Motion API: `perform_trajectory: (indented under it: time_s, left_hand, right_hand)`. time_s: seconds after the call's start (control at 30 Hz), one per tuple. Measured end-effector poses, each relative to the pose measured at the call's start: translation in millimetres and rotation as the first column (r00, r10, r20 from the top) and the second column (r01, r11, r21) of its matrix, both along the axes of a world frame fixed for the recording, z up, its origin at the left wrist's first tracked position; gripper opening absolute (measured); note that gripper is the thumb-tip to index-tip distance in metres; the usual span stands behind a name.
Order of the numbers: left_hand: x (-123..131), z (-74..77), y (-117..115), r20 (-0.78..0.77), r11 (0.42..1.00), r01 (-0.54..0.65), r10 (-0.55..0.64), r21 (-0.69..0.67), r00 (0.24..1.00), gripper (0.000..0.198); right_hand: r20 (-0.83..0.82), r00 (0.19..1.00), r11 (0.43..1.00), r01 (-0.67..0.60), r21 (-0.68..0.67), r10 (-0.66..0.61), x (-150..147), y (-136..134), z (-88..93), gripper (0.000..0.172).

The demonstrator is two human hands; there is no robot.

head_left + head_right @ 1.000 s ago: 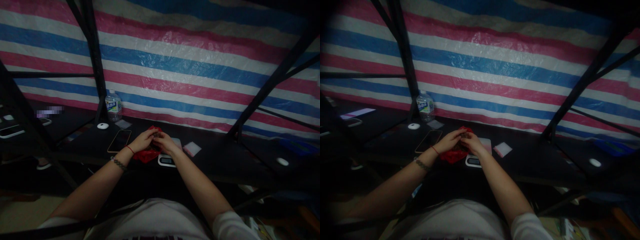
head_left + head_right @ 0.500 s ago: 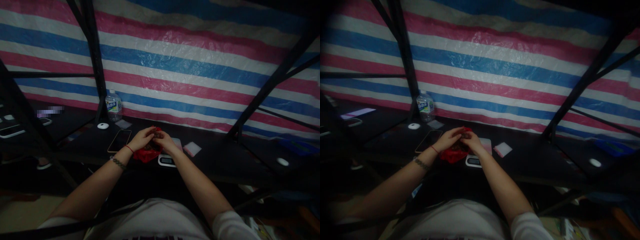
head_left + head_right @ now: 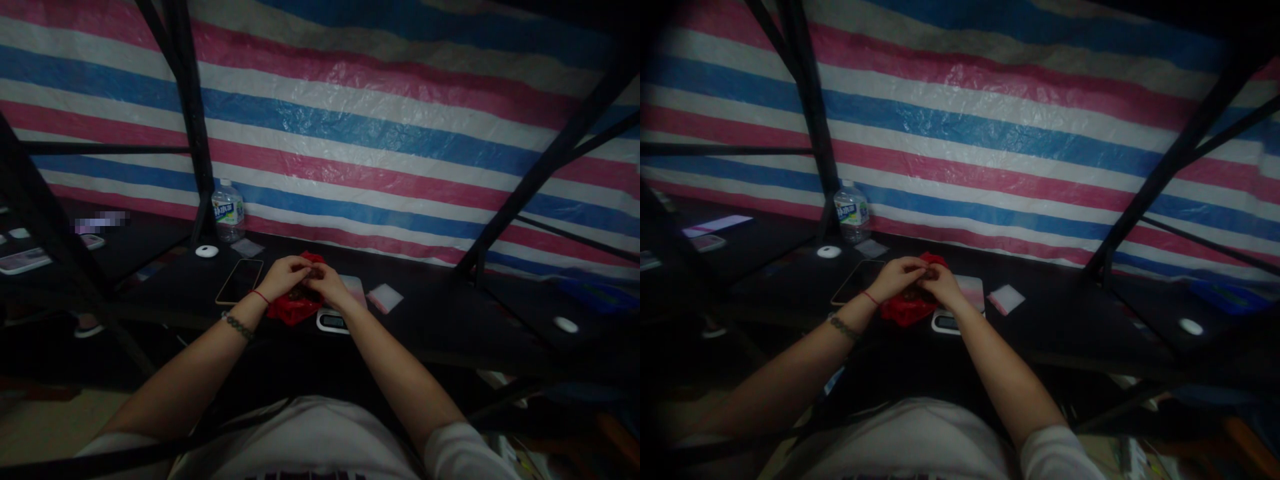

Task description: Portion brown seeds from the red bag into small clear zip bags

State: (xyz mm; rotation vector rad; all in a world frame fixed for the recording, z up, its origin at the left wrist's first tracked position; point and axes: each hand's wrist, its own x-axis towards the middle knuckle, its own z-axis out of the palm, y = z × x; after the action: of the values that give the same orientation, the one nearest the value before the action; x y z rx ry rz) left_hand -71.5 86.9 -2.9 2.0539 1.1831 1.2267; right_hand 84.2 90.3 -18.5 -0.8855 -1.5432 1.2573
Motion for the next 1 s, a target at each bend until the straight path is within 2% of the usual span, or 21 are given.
perform_trajectory:
  time_s: [0.13, 0.2, 0.43, 0.5, 0.6, 0.77, 0.9, 1.0]
  left_hand:
    - [0.5, 1.9, 0.6, 0.059, 0.999, -0.002, 0.004, -0.041, 0.998, 0.030]
    - [-0.6, 2.3, 2.2, 0.081, 0.999, -0.036, 0.039, -0.039, 0.996, 0.033]
    - [-10.8, 1.4, 10.1, 0.037, 0.981, -0.191, 0.192, -0.044, 0.981, 0.040]
    - [-13.7, 2.5, 9.6, -0.034, 0.977, -0.207, 0.205, -0.060, 0.978, 0.042]
    - [-16.1, 4.5, 6.0, -0.225, 0.980, -0.176, 0.151, -0.097, 0.963, 0.043]
    - [-13.0, 4.8, 0.2, -0.493, 0.997, -0.021, -0.018, -0.074, 0.870, 0.032]
    - [-7.6, 5.1, -2.2, -0.618, 0.997, 0.076, -0.077, -0.028, 0.782, 0.028]
    - [-6.1, 4.2, -3.3, -0.667, 0.997, 0.076, -0.071, -0.022, 0.741, 0.028]
  right_hand:
    - [0.027, 0.999, 0.999, 0.048, 0.000, -0.048, 0.2, 0.2, 0.6, 0.040]
    - [0.034, 0.995, 0.996, 0.091, 0.015, -0.091, 1.1, 1.2, 0.1, 0.040]
    - [0.105, 0.987, 0.991, 0.112, 0.075, -0.119, 10.5, 6.2, -3.9, 0.038]
    - [0.163, 0.975, 0.985, 0.134, 0.109, -0.150, 17.2, 8.0, -4.0, 0.038]
    - [0.267, 0.931, 0.957, 0.194, 0.218, -0.249, 32.6, 12.8, -3.6, 0.036]
    - [0.378, 0.854, 0.920, 0.252, 0.301, -0.358, 66.6, 20.5, -6.4, 0.037]
    - [0.493, 0.740, 0.883, 0.315, 0.349, -0.458, 89.8, 15.7, -8.7, 0.036]
    - [0.577, 0.646, 0.862, 0.305, 0.406, -0.500, 101.4, 10.9, -13.3, 0.031]
